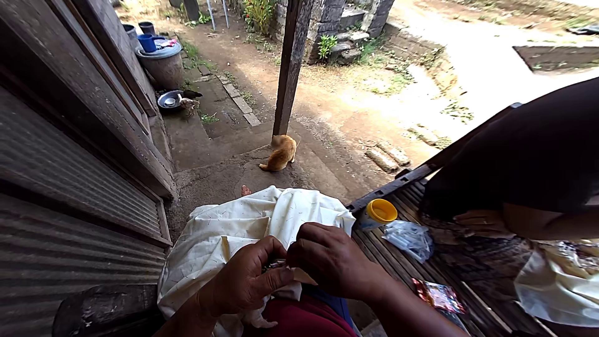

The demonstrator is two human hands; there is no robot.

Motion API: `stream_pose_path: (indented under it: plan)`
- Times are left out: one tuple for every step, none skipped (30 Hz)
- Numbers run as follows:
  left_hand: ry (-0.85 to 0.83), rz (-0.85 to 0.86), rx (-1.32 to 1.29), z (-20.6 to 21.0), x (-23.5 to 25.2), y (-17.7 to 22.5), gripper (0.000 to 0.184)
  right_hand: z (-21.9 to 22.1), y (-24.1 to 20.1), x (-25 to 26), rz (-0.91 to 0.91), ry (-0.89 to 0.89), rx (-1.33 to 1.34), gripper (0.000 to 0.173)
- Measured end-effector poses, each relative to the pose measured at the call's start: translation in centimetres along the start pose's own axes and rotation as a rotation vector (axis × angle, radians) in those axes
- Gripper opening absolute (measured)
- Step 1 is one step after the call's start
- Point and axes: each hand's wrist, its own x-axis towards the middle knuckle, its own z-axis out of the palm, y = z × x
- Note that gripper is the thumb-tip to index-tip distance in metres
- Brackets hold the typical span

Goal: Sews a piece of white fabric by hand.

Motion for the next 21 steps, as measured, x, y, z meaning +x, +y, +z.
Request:
stream_pose_path:
  plan:
    - [0.028, 0.010, 0.045, 0.2, 0.0, 0.1, 0.022, 0.1, -0.1, 0.0, 0.006, 0.005, -0.023, 0.016]
    - [0.057, 0.016, 0.094, 0.4, -0.1, 0.2, 0.021, 0.2, -0.1, -0.1, 0.012, 0.010, -0.035, 0.016]
    - [0.086, 0.021, 0.139, 0.5, -0.1, 0.3, 0.019, 0.2, -0.1, -0.1, 0.018, 0.014, -0.039, 0.017]
    - [0.112, 0.025, 0.167, 0.6, -0.1, 0.3, 0.018, 0.2, -0.1, -0.2, 0.022, 0.019, -0.038, 0.017]
    - [0.144, 0.031, 0.179, 0.7, -0.2, 0.3, 0.018, 0.2, -0.1, -0.2, 0.026, 0.022, -0.030, 0.017]
    - [0.181, 0.042, 0.181, 0.7, -0.2, 0.2, 0.018, 0.1, 0.0, -0.2, 0.028, 0.021, -0.019, 0.017]
    - [0.220, 0.056, 0.184, 0.6, -0.2, 0.1, 0.017, -0.2, 0.0, -0.2, 0.028, 0.018, -0.010, 0.017]
    - [0.246, 0.068, 0.195, 0.5, -0.2, 0.0, 0.016, -0.5, 0.1, -0.1, 0.027, 0.018, -0.011, 0.018]
    - [0.271, 0.073, 0.209, 0.4, -0.3, 0.0, 0.015, -0.9, 0.2, 0.0, 0.024, 0.024, -0.022, 0.018]
    - [0.286, 0.074, 0.216, 0.4, -0.3, 0.0, 0.015, -1.3, 0.2, 0.2, 0.020, 0.032, -0.036, 0.017]
    - [0.288, 0.073, 0.213, 0.4, -0.4, 0.0, 0.015, -1.5, 0.2, 0.4, 0.015, 0.045, -0.049, 0.017]
    - [0.283, 0.078, 0.208, 0.6, -0.4, 0.0, 0.015, -1.7, 0.3, 0.5, 0.014, 0.060, -0.056, 0.018]
    - [0.279, 0.088, 0.205, 0.7, -0.4, 0.1, 0.016, -1.7, 0.3, 0.6, 0.024, 0.067, -0.066, 0.018]
    - [0.283, 0.102, 0.211, 0.9, -0.4, 0.2, 0.016, -1.5, 0.4, 0.6, 0.049, 0.071, -0.081, 0.019]
    - [0.304, 0.120, 0.231, 0.9, -0.4, 0.2, 0.017, -1.1, 0.5, 0.5, 0.085, 0.068, -0.103, 0.019]
    - [0.343, 0.138, 0.259, 0.9, -0.4, 0.2, 0.016, -0.8, 0.7, 0.3, 0.122, 0.056, -0.130, 0.019]
    - [0.394, 0.154, 0.288, 0.9, -0.3, 0.2, 0.016, -0.5, 0.9, 0.0, 0.146, 0.030, -0.147, 0.019]
    - [0.445, 0.165, 0.314, 0.8, -0.3, 0.1, 0.016, -0.4, 1.0, -0.3, 0.143, -0.012, -0.133, 0.018]
    - [0.488, 0.171, 0.342, 0.7, -0.3, 0.1, 0.015, -0.5, 0.9, -0.5, 0.111, -0.062, -0.085, 0.018]
    - [0.508, 0.170, 0.367, 0.7, -0.3, 0.0, 0.015, -0.7, 0.6, -0.4, 0.062, -0.104, -0.014, 0.018]
    - [0.497, 0.167, 0.382, 0.7, -0.3, 0.0, 0.016, -1.0, 0.2, -0.1, 0.016, -0.121, 0.053, 0.019]
